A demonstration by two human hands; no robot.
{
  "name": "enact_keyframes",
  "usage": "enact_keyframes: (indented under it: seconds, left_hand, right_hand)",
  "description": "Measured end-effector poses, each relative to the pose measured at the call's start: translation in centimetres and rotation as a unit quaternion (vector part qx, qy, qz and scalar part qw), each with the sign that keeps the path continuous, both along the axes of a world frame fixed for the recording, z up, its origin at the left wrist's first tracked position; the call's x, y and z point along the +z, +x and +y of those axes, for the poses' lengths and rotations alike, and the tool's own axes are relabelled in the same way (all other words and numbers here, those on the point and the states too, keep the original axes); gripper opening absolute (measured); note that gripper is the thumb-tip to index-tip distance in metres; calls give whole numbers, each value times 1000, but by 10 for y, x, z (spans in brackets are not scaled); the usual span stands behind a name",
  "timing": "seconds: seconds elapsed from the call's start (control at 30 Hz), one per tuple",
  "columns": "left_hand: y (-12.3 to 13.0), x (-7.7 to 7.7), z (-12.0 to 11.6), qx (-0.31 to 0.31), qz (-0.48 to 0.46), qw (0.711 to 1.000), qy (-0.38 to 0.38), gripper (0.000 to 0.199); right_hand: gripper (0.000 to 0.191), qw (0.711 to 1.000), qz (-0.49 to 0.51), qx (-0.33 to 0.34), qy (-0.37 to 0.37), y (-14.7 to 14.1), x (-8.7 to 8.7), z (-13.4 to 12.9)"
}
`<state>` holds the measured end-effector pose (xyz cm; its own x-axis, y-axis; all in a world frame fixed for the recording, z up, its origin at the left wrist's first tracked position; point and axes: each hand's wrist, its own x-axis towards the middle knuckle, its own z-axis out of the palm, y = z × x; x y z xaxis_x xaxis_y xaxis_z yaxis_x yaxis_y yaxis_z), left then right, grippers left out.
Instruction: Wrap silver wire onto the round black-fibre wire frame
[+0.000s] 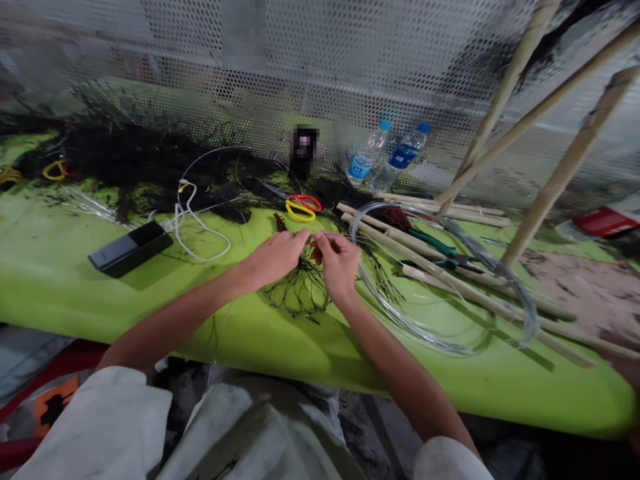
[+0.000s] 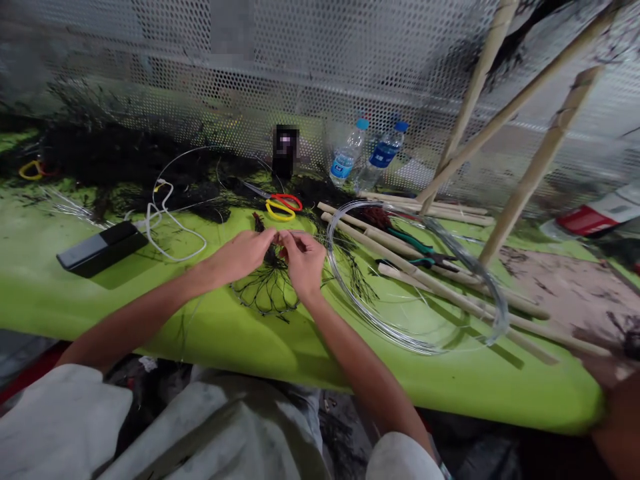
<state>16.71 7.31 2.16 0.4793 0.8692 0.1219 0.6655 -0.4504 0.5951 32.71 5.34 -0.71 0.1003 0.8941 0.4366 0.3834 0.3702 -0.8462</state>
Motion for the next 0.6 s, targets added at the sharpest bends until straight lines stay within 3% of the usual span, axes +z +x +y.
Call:
enact_keyframes:
  seconds: [0.17, 0.2, 0.27, 0.33, 0.47, 0.6]
  left_hand:
    - [-6, 2, 5, 3, -8, 1000, 0, 23]
    - [-6, 4, 5, 4, -14, 1000, 1, 23]
    - [-6, 10, 4, 8, -34, 999, 5, 24]
    - [-7, 21, 4, 9, -62, 998, 3, 21]
    - [-15, 48, 8, 18, -152, 988, -22, 17]
    - [-29, 57, 11, 43, -259, 959, -109, 27]
  right_hand:
    - [19, 983, -178, 10, 51, 11, 35, -16]
    - [18, 964, -255, 1, 72, 12, 42, -16]
    - [25, 887, -447, -9, 112, 13, 54, -11]
    - [27, 824, -552, -3, 129, 14, 64, -2]
    - [25, 820, -557, 4, 131, 22, 88, 19]
    - [25, 875, -470, -23, 108, 41, 109, 44]
